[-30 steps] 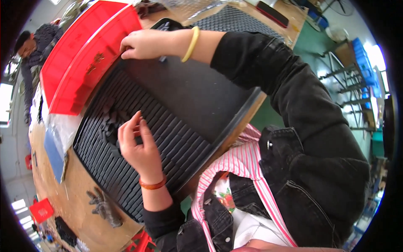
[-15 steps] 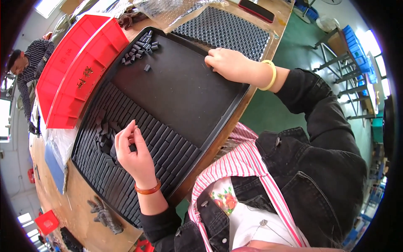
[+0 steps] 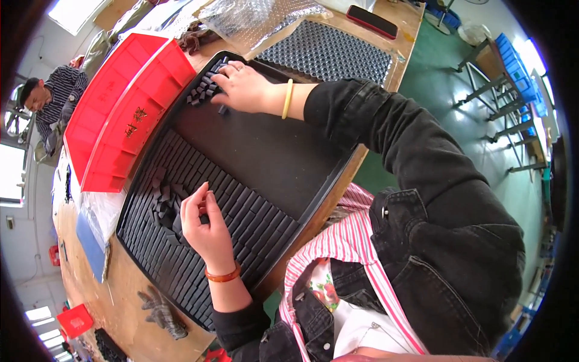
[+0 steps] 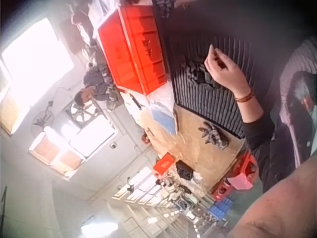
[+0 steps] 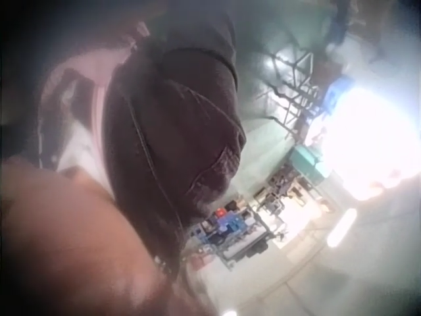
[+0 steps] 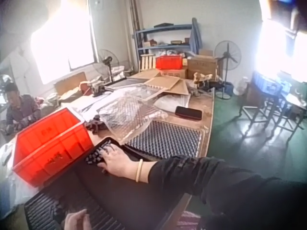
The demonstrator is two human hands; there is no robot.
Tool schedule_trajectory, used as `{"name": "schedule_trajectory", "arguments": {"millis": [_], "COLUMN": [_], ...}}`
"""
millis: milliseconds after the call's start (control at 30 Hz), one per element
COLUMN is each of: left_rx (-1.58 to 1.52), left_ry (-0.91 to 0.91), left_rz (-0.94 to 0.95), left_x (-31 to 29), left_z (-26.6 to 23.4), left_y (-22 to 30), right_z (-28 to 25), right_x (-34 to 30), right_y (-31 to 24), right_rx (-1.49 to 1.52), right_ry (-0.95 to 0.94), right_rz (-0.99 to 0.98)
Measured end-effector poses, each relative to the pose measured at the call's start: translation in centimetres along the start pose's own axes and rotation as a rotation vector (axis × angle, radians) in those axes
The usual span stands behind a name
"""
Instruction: The person sorts small black cylindrical parts by hand, arranging them from a storage bin into a slotted tray.
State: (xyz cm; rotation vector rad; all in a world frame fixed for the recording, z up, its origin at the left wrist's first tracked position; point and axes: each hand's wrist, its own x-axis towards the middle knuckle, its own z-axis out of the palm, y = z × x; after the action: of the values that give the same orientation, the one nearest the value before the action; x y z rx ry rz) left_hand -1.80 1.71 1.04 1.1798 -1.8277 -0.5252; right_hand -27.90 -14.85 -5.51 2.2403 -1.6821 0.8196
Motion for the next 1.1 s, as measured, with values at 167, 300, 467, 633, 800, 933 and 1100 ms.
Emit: {"name": "schedule_trajectory", "arguments": {"millis": [167,300,467,633,800,933,1100], "left_rx": [-0.010,-0.012,-0.039,-0.036,-0.036,-0.029,-0.029], "left_ry": [-0.022,-0.029,-0.044,-0.056,-0.064,-0.060,-0.065], "left_rz": [0.006,0.007,-0.032,-0.017,-0.001,0.006,0.002], "left_x": [-0.2,0.0,0.0,-0.1,-0.2,-0.2,-0.2], "left_z": [-0.2,-0.1,-0.1,0.0,0.1,0.1,-0.1], "left_y": [1.1,1.4,0.8,0.7,0.4,0.2,0.5], "right_z": [-0.3,1.7,2.0,1.5,2.2,2.2,0.2], "right_x": [-1.1,1.1,2.5,2.3,2.4,1.7,1.8], "right_y": [-3.3,-0.1,1.0,0.1,0.0,0.3,1.3], "right_rx": [-0.077,-0.181,-0.163,-0.092,-0.073,-0.030,0.919], "right_ry": [-0.213,-0.034,-0.065,-0.138,-0.196,-0.142,-0.007], "right_rz": [0.089,0.065,-0.045,-0.115,-0.013,0.014,0.610]}}
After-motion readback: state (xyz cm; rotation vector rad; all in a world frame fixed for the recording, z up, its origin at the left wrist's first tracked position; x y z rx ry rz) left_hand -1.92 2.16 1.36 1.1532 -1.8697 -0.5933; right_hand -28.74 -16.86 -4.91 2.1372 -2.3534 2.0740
